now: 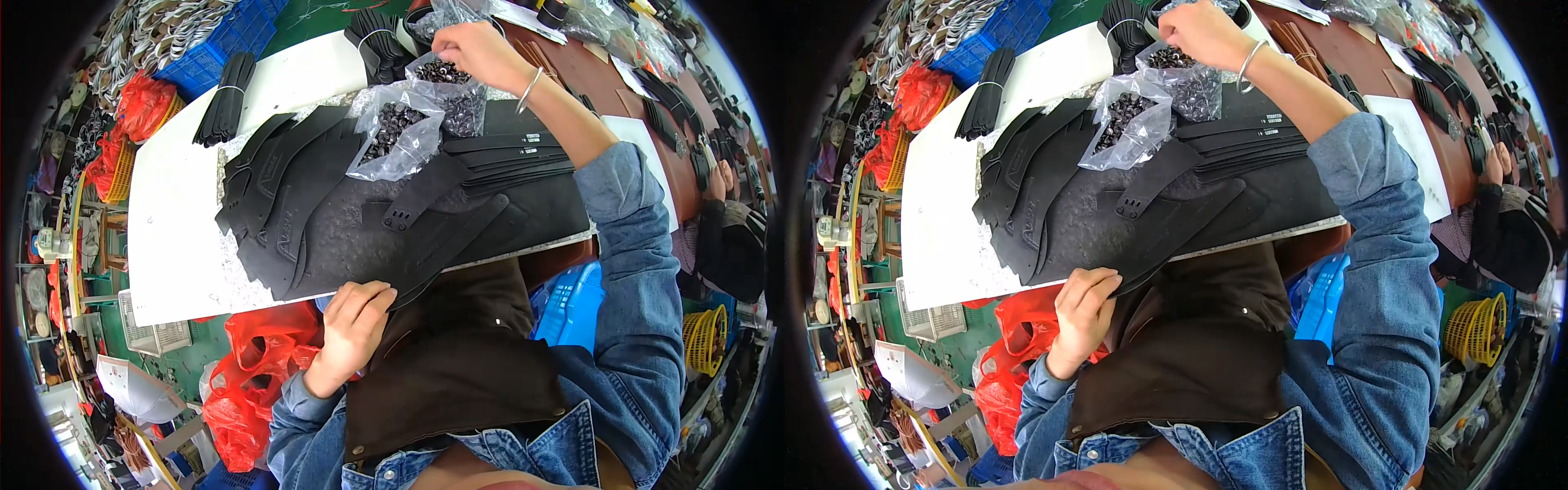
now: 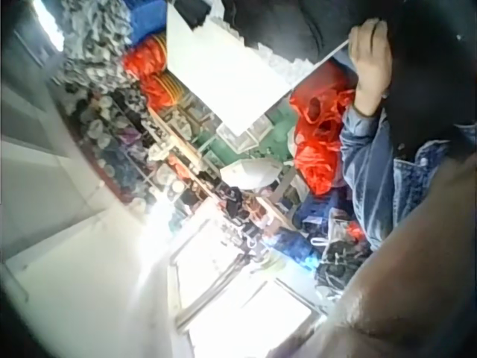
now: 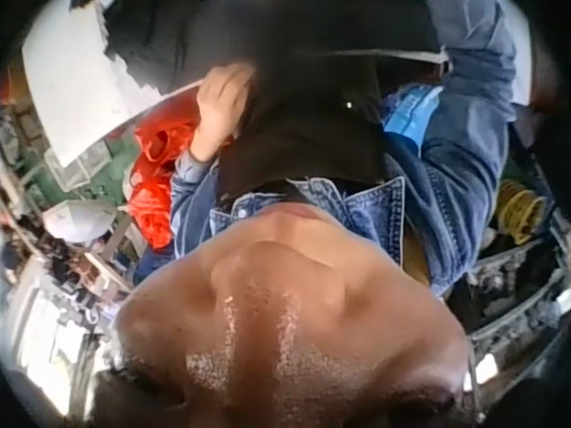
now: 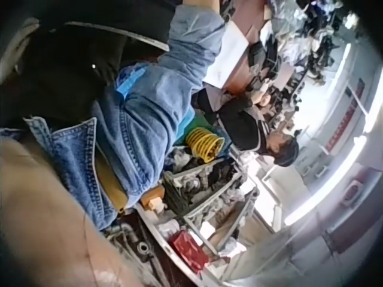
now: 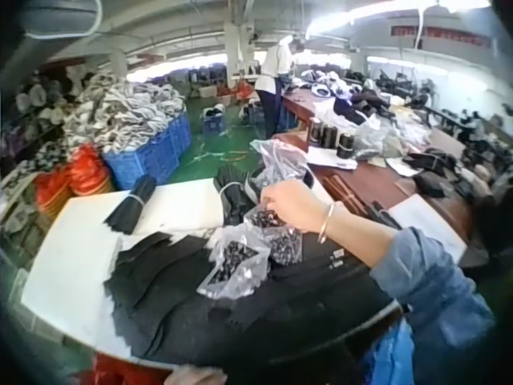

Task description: Attaching metal fasteners to black fabric strips and packaging them into red bags.

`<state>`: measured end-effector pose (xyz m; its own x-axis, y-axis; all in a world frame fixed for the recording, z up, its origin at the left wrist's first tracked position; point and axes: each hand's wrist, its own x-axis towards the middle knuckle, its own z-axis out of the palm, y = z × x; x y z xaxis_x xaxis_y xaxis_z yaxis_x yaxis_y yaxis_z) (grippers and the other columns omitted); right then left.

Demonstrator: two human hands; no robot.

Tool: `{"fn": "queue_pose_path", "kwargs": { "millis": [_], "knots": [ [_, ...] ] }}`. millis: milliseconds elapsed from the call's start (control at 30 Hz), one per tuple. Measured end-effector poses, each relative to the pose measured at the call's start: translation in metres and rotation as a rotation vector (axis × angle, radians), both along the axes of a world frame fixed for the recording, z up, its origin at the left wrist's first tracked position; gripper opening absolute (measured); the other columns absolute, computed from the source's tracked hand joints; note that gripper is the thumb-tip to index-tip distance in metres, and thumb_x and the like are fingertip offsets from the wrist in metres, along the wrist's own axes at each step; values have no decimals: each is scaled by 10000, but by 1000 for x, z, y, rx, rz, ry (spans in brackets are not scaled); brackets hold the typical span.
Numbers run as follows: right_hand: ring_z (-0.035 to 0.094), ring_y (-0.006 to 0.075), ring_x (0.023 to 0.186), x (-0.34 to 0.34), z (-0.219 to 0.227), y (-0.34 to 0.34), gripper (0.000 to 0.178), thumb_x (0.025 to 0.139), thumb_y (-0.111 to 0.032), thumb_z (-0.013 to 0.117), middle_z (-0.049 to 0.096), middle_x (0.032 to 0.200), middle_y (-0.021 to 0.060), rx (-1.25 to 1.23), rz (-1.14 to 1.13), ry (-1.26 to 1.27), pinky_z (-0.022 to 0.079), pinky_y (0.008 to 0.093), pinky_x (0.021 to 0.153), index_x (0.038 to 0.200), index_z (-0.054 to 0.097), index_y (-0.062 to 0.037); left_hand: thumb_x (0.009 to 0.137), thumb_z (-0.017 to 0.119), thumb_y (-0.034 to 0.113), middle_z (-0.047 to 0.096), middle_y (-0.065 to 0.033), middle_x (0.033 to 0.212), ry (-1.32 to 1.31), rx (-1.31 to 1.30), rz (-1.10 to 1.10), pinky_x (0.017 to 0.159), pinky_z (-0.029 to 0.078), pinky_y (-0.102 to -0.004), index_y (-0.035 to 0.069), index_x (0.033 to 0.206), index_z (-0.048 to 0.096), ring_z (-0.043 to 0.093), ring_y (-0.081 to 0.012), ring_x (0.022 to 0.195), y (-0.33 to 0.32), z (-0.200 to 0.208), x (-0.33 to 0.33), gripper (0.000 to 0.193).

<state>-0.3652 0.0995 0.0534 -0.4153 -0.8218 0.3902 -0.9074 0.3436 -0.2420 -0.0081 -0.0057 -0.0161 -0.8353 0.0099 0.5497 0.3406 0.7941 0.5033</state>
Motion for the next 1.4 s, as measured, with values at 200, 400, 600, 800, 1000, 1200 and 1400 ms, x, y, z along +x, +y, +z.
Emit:
{"fn": "queue_pose_path", "kwargs": {
  "millis": [200,400,600,800,1000,1200,1400],
  "knots": [
    [634,157,662,-23,12,2,134,771,-35,525,651,726,69,105,-31,-606,484,286,591,843,635,-10,628,618,-123,603,-124,849,-126,164,18,646,481,-304,-5,862,603,595,-261,736,1,13,-4,262],
    [611,96,595,53,43,22,124,810,-93,555,626,706,70,46,49,-546,436,205,505,849,613,8,704,621,-65,622,-133,835,-286,429,76,657,478,-274,-12,881,622,622,-232,747,-4,33,-9,185],
    [583,156,625,193,14,57,77,726,25,603,610,731,77,-252,279,-510,445,250,558,797,609,-4,791,574,-27,596,-15,743,-401,929,107,545,398,-171,-21,935,629,506,-34,606,-1,42,-26,153],
    [497,212,805,215,-15,48,182,608,1,691,537,882,25,-431,250,-346,404,310,670,741,594,-77,788,582,-37,602,-23,755,-347,1056,61,544,407,-179,-30,942,623,498,-32,596,10,44,-28,160],
    [499,240,854,210,-16,45,242,539,-97,735,536,905,37,-433,218,-205,385,337,723,716,571,-84,726,588,-77,620,-74,809,-186,715,61,613,450,-228,-16,951,619,561,-110,661,11,41,-25,235],
    [503,237,833,208,-18,39,276,494,-125,720,530,900,26,-456,394,-39,396,352,671,709,549,-93,627,629,-66,609,-123,838,-200,558,-33,676,458,-328,1,953,621,567,-272,752,14,47,-26,332],
    [499,212,791,202,-20,31,236,577,-111,700,516,861,22,-287,407,-138,383,322,656,745,534,-100,612,734,26,607,-96,785,-48,316,124,627,457,-330,0,913,631,562,-253,710,11,38,-29,319]
  ]
}}
